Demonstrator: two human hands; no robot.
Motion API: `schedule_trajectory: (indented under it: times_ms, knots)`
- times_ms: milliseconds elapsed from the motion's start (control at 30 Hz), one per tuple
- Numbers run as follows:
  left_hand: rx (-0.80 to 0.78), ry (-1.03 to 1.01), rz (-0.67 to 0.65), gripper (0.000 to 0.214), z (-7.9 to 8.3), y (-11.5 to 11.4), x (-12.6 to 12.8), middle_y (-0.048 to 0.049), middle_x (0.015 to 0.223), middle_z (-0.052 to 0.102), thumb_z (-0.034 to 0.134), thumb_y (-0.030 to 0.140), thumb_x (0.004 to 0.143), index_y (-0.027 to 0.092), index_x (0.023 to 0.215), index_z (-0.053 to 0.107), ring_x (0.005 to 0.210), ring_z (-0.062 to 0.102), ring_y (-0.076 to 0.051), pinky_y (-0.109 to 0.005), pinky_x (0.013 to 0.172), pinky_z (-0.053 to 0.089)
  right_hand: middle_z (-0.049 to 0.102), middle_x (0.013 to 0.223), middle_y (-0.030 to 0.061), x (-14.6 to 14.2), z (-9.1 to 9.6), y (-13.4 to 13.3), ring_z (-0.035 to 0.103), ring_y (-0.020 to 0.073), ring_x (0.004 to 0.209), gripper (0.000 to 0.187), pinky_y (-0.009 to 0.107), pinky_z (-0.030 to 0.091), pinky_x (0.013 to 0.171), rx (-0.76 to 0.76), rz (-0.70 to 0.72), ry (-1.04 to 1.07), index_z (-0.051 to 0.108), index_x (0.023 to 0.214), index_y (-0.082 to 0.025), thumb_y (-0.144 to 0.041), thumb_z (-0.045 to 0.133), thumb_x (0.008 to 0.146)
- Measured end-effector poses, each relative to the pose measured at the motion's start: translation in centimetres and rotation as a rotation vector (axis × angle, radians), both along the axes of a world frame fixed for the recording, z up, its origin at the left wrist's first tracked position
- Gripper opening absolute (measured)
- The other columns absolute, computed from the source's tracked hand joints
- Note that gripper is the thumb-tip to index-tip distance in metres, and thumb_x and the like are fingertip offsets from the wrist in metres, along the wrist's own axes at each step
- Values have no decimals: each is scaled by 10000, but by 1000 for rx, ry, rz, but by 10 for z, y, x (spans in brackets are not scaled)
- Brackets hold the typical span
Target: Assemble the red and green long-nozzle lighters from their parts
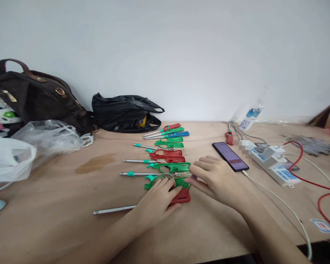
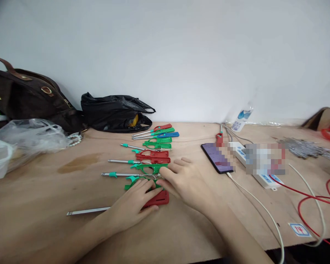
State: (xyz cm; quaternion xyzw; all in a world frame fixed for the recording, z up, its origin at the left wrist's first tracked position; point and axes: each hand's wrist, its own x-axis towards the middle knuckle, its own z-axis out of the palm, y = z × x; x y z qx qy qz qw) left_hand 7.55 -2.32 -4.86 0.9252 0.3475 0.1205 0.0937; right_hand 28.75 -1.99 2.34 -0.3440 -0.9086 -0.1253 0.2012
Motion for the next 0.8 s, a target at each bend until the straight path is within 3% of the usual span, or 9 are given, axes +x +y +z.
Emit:
schedule_trajectory:
  times_ms: [100, 233, 367, 500, 600, 700, 800]
  knots:
    - [10, 2, -8, 328, 0, 0, 0, -83, 1017, 576, 608, 331, 897, 189, 1192, 604, 944, 532, -270, -402, 802, 466, 606, 743, 48, -1, 0, 0, 540, 209, 707, 251, 323, 341, 662, 83, -28, -83, 544, 752, -189, -219, 453, 984]
    - [35, -21, -15, 297, -1, 0, -1, -73, 1010, 578, 560, 348, 926, 206, 1183, 610, 946, 532, -255, -402, 831, 461, 621, 833, 79, -2, 10, -9, 539, 241, 750, 133, 348, 362, 672, 31, -56, -165, 563, 897, -163, -174, 440, 945]
    - [27, 21, -3, 344, 0, 0, 0, -83, 1027, 574, 591, 322, 906, 191, 1224, 594, 951, 532, -263, -404, 817, 469, 605, 770, 59, -1, 18, -15, 524, 227, 704, 154, 339, 352, 654, 39, -75, -264, 526, 834, -191, -70, 446, 888]
    - [18, 12, 0, 335, 0, 0, -1, -86, 1038, 573, 613, 300, 888, 190, 1204, 600, 953, 528, -268, -406, 802, 473, 609, 712, 49, -3, 17, -12, 538, 222, 676, 152, 336, 340, 631, 52, -63, -330, 528, 767, -196, -121, 551, 898]
    - [37, -37, -7, 298, -3, 0, -1, -76, 1053, 576, 577, 325, 912, 221, 1190, 603, 962, 533, -259, -405, 819, 473, 614, 736, 64, -4, 19, -11, 530, 225, 666, 99, 340, 332, 610, 50, -73, -336, 551, 825, -180, -175, 529, 922]
    - [47, -47, -9, 303, -4, 1, -1, -73, 1023, 579, 572, 329, 918, 217, 1198, 602, 952, 538, -258, -401, 817, 470, 613, 789, 70, -1, 21, -9, 516, 222, 674, 102, 337, 330, 618, 42, -64, -335, 541, 913, -171, -103, 467, 898]
    - [38, -27, -7, 329, -3, 1, -1, -75, 1012, 580, 599, 312, 902, 204, 1213, 599, 948, 540, -264, -403, 808, 470, 609, 767, 58, 3, 18, -6, 516, 214, 670, 138, 331, 323, 621, 29, -34, -365, 532, 860, -184, -59, 476, 879]
